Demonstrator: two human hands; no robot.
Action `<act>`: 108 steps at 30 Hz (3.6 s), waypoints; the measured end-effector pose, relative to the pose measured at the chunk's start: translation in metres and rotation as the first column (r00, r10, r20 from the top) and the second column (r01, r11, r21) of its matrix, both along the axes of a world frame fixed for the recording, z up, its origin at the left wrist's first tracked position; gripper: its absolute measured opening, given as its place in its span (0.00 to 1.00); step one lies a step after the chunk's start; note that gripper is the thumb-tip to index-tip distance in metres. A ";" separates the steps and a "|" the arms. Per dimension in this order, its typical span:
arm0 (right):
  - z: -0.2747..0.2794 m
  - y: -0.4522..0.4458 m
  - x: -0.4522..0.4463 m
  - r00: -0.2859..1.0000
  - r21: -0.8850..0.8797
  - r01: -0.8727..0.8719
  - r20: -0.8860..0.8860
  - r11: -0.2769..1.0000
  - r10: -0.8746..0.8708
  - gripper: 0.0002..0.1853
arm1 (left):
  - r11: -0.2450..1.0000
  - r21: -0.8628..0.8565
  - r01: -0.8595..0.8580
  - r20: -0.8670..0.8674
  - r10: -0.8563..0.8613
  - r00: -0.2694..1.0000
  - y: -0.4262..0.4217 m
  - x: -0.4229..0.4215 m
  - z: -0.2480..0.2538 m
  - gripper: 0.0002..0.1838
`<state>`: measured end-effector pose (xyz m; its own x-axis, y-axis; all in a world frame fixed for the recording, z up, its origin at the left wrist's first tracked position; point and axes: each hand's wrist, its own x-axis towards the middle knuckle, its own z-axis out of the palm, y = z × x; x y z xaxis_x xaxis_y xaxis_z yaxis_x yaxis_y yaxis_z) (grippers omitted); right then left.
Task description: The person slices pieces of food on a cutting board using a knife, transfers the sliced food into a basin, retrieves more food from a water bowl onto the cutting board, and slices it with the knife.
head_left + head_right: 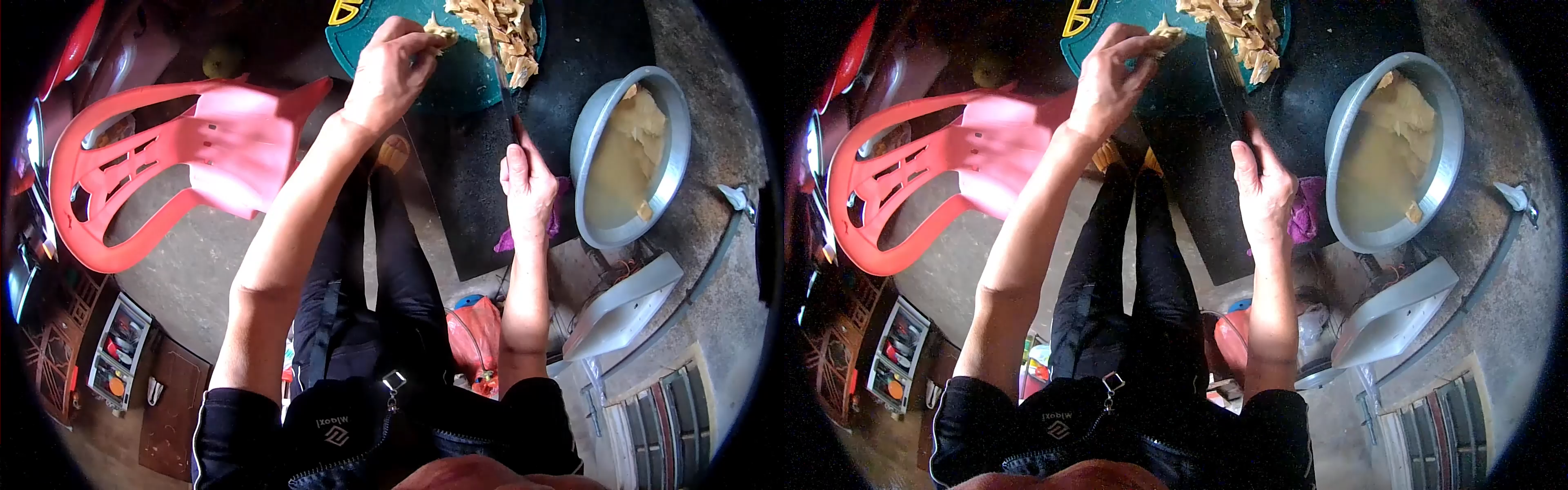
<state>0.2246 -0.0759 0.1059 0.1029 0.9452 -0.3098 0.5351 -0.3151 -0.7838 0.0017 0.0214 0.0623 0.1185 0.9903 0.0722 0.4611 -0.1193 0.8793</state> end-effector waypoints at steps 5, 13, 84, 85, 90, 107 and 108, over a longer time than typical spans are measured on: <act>0.012 -0.002 -0.009 0.933 -0.099 0.191 -0.292 0.977 -0.212 0.20 | 0.814 -0.528 0.240 0.792 0.370 0.487 -0.005 -0.002 -0.008 0.14; 0.007 -0.005 -0.004 0.918 -0.176 0.195 -0.314 0.965 -0.242 0.19 | 0.962 -0.271 -0.044 -0.186 -0.007 0.983 -0.010 0.013 0.003 0.18; 0.000 0.103 -0.032 0.950 0.047 -0.263 -0.163 0.964 0.267 0.22 | 0.962 -0.271 0.025 0.215 0.035 0.976 -0.009 -0.003 0.027 0.13; -0.004 0.104 -0.030 0.943 0.095 -0.284 -0.153 0.954 0.296 0.22 | 0.939 -0.341 0.048 0.226 0.032 0.974 -0.008 -0.004 0.027 0.13; -0.018 0.117 -0.030 0.898 0.374 -0.440 0.203 0.817 0.391 0.27 | 0.794 -0.596 0.118 0.344 0.119 0.931 0.001 -0.016 0.009 0.12; 0.001 0.027 -0.024 0.983 0.100 -0.138 -0.108 0.985 0.148 0.22 | 0.883 0.341 0.323 -0.301 -0.223 0.927 -0.012 -0.026 -0.030 0.19; 0.002 0.022 -0.023 0.981 0.073 -0.132 -0.131 0.989 0.140 0.21 | 0.878 0.354 0.322 -0.299 -0.220 0.929 -0.014 -0.026 -0.035 0.19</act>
